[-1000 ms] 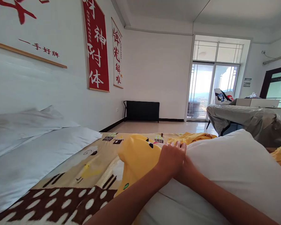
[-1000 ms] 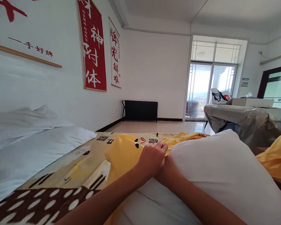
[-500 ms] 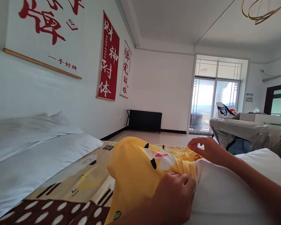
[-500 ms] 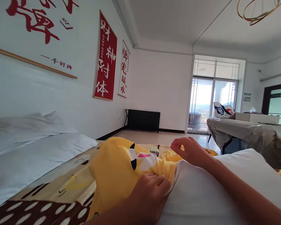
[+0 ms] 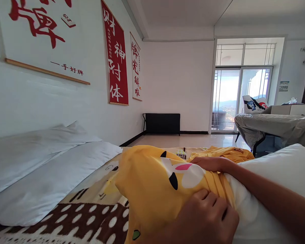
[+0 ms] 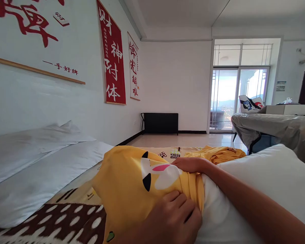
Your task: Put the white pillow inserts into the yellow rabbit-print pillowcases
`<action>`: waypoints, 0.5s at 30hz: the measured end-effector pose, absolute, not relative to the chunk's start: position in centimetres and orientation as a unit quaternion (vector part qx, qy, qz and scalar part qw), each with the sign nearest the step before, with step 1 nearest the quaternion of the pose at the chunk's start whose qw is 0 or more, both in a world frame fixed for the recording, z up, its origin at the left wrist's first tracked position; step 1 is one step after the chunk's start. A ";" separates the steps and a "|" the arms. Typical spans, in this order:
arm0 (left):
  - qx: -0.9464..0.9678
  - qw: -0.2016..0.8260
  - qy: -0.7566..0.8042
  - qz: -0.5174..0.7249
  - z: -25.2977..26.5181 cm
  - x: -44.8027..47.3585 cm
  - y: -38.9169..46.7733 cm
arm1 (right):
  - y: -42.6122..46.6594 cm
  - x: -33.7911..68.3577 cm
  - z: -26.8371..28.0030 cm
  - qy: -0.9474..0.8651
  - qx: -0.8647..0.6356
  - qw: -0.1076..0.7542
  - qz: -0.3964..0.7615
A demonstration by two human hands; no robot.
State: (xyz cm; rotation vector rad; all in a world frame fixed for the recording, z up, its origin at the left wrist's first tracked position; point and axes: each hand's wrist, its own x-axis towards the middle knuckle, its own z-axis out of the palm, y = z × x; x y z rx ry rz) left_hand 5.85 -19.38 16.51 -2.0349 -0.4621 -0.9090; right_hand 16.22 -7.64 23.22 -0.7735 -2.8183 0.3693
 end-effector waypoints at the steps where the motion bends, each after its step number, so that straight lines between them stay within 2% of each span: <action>1: -0.816 0.405 -0.171 -0.375 16.9 5.2 -19.8 | -7.7 16.7 23.8 -0.947 -0.267 0.085 0.155; 2: -0.813 0.398 -0.153 -0.395 17.3 4.4 -20.3 | -7.7 17.3 24.4 -0.940 -0.281 0.083 0.172; 4: -0.784 0.403 -0.144 -0.449 18.2 2.2 -21.1 | -7.5 18.6 25.8 -0.920 -0.337 0.148 0.135; 6: -0.729 0.434 -0.183 -0.496 18.9 -0.6 -21.3 | -7.3 20.1 26.9 -0.881 -0.395 0.255 0.055; 9: -0.624 0.441 -0.329 -0.555 19.0 -4.9 -20.0 | -7.2 21.9 27.2 -0.775 -0.485 0.397 -0.080; 11: -0.573 0.331 -0.446 -0.602 18.5 -7.2 -18.3 | -7.4 22.4 26.5 -0.776 -0.488 0.387 -0.095; 13: -0.556 0.122 -0.527 -0.630 17.8 -8.5 -16.5 | -7.7 22.3 25.6 -0.825 -0.446 0.340 -0.067; 15: -0.551 -0.096 -0.539 -0.629 17.1 -9.0 -15.3 | -8.0 22.0 24.8 -0.835 -0.423 0.348 -0.058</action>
